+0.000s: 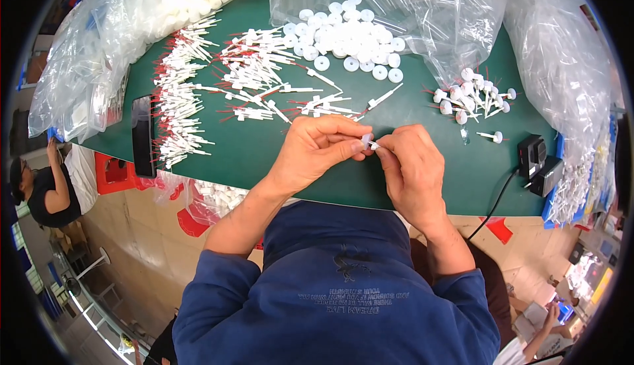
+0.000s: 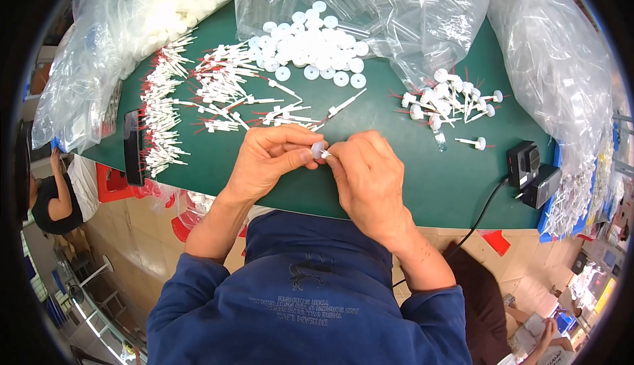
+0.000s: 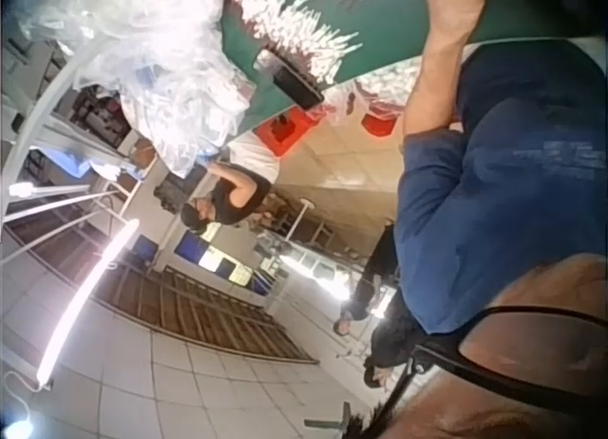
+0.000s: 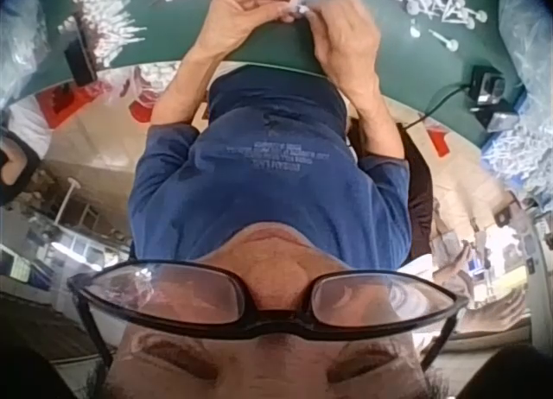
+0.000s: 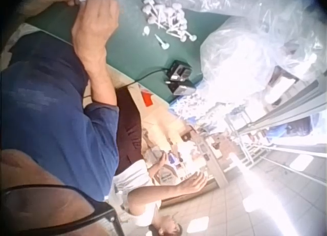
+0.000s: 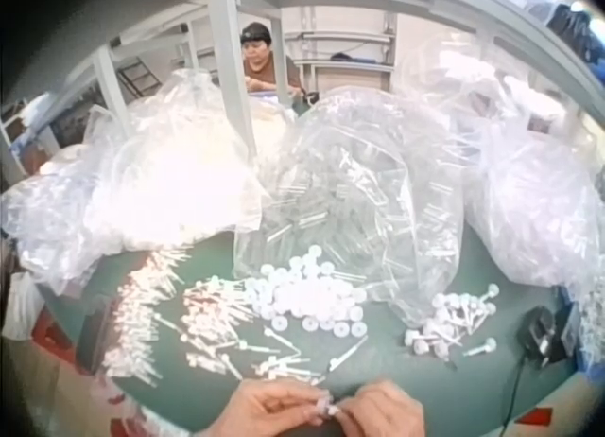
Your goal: The person assembles small white plastic caps onto wired leads by hand on a factory workbench.
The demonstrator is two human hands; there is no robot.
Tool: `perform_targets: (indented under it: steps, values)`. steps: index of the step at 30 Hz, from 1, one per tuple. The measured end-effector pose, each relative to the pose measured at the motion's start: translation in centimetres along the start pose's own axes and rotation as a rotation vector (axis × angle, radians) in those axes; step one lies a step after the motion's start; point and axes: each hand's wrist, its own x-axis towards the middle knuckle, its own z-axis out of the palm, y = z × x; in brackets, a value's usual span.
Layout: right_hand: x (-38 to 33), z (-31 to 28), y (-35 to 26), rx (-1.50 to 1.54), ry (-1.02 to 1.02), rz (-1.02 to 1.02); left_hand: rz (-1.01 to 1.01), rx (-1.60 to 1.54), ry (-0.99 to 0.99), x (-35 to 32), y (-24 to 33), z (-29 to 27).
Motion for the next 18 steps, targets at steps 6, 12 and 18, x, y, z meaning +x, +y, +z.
perform_targets:
  steps: [6, 12, 18]
  values:
    - [-0.3, 0.3, 0.0, 0.082, -0.019, 0.025, 0.016, 0.054, -0.038, 0.1, 0.2, 0.1]
    - [-1.1, 1.5, -0.3, 0.03, 0.074, 0.03, 0.019, 0.082, -0.015, 0.0, 0.1, 0.8]
    - [-0.5, -1.0, 1.9, -0.05, 0.147, 0.042, 0.015, 0.314, 0.013, 1.5, 3.1, 1.3]
